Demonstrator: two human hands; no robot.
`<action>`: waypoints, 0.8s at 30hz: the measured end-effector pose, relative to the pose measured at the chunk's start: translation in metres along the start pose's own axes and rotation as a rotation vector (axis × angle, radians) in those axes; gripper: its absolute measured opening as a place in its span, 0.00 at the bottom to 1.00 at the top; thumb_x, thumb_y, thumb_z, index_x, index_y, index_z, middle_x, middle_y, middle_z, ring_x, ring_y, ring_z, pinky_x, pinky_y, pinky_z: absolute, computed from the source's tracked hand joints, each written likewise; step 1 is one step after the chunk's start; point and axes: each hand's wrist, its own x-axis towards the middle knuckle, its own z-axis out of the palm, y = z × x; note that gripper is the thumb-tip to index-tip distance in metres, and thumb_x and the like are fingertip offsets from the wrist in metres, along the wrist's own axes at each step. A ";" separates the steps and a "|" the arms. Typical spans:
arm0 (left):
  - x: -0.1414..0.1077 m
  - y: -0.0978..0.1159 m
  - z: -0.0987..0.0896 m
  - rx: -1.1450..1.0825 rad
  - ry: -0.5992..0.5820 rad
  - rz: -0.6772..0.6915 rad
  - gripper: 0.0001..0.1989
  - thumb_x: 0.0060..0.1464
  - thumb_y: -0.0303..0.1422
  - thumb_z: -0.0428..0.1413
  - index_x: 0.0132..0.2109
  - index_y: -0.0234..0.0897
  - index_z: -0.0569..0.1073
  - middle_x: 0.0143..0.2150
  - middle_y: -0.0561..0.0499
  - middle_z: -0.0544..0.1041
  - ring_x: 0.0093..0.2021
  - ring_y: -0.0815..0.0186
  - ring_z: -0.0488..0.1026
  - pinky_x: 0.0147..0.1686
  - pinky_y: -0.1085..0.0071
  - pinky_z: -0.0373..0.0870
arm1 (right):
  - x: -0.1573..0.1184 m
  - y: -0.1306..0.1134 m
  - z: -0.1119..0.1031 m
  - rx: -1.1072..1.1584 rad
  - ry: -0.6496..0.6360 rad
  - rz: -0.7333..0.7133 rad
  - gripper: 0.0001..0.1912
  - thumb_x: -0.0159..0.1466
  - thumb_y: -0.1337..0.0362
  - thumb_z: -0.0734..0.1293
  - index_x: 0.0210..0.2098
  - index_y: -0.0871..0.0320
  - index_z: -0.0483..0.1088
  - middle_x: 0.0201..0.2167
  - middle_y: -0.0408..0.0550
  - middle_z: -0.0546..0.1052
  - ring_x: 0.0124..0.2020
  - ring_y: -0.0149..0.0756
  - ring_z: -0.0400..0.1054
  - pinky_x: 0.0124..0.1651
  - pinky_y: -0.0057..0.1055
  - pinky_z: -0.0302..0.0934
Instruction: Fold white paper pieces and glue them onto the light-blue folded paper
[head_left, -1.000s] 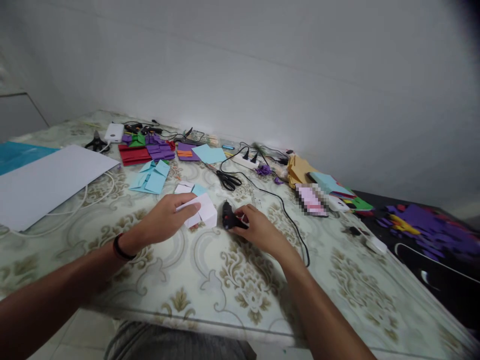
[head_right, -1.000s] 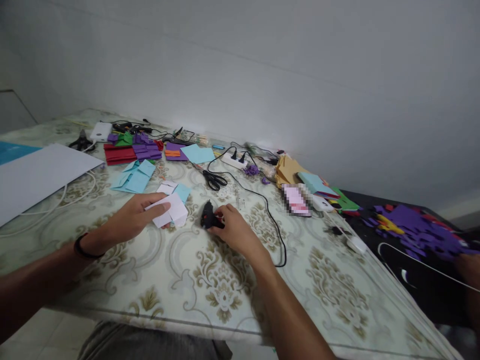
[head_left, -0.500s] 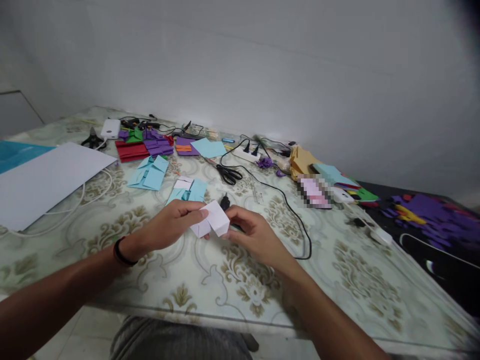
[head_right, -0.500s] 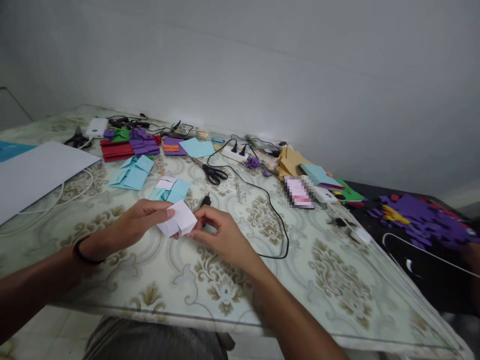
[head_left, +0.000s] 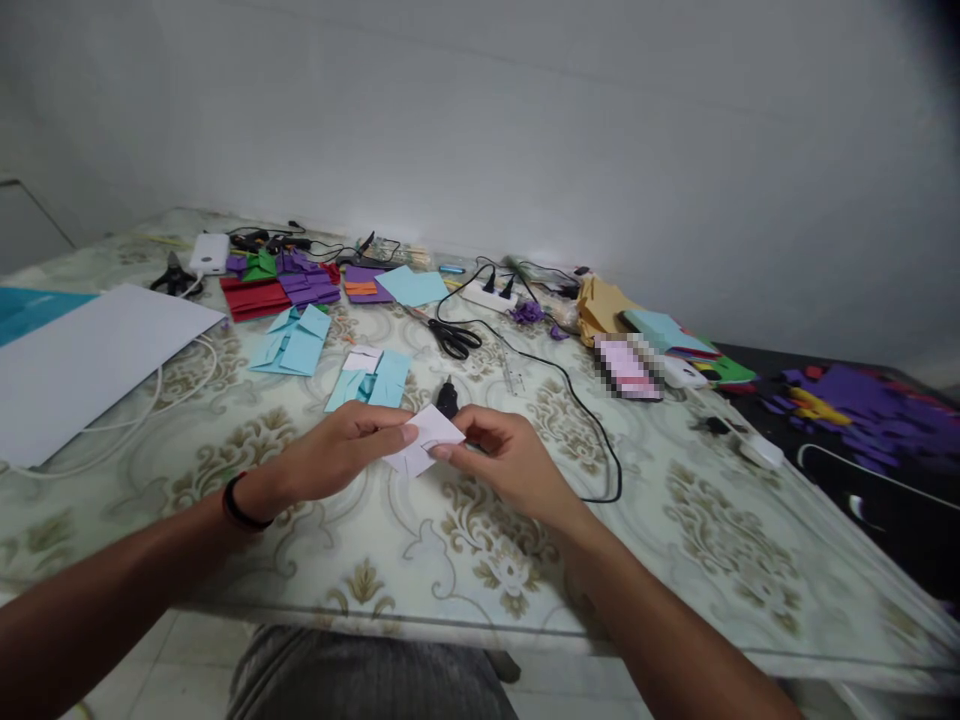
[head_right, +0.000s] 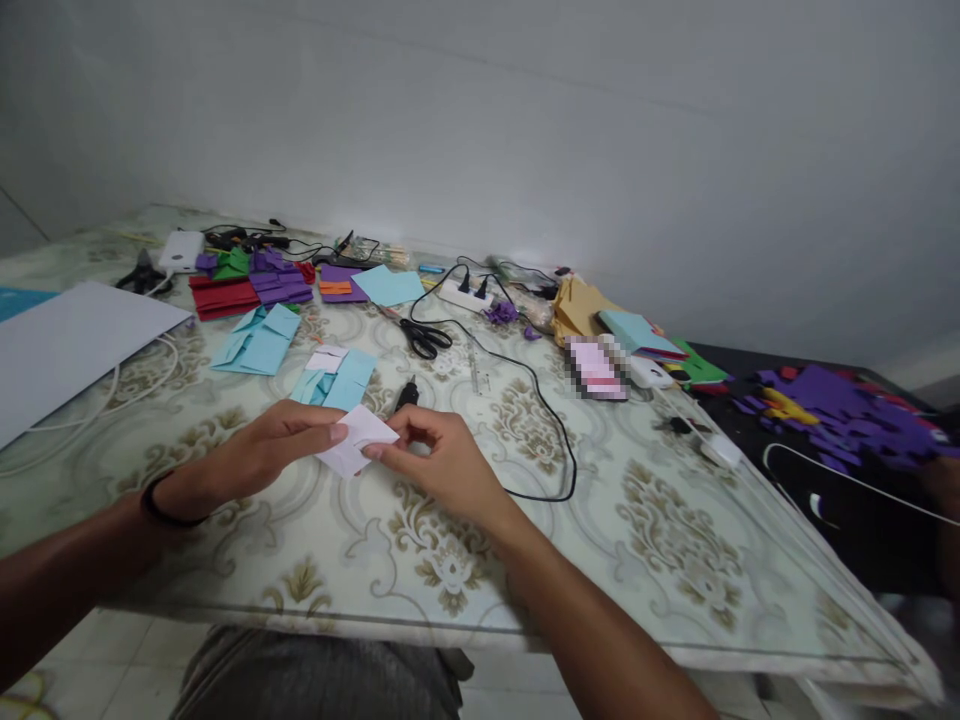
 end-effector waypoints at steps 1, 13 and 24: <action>0.000 0.000 0.000 0.002 -0.005 0.001 0.19 0.67 0.43 0.49 0.35 0.35 0.77 0.33 0.51 0.76 0.34 0.64 0.70 0.36 0.70 0.66 | 0.000 0.000 0.000 0.007 0.001 0.006 0.15 0.59 0.54 0.76 0.29 0.57 0.73 0.25 0.41 0.71 0.27 0.31 0.62 0.32 0.30 0.56; 0.004 -0.008 0.009 0.320 0.099 0.049 0.15 0.62 0.40 0.54 0.30 0.35 0.72 0.25 0.57 0.65 0.28 0.70 0.60 0.28 0.73 0.55 | -0.002 0.001 0.003 -0.086 0.027 0.078 0.21 0.60 0.50 0.76 0.26 0.57 0.67 0.21 0.38 0.67 0.23 0.27 0.57 0.25 0.26 0.50; 0.003 -0.004 0.006 0.240 0.080 -0.006 0.12 0.61 0.37 0.53 0.33 0.34 0.72 0.28 0.56 0.66 0.30 0.69 0.61 0.30 0.73 0.56 | -0.002 -0.002 0.002 0.033 0.012 0.105 0.19 0.59 0.49 0.77 0.29 0.58 0.72 0.21 0.38 0.68 0.22 0.27 0.60 0.25 0.26 0.53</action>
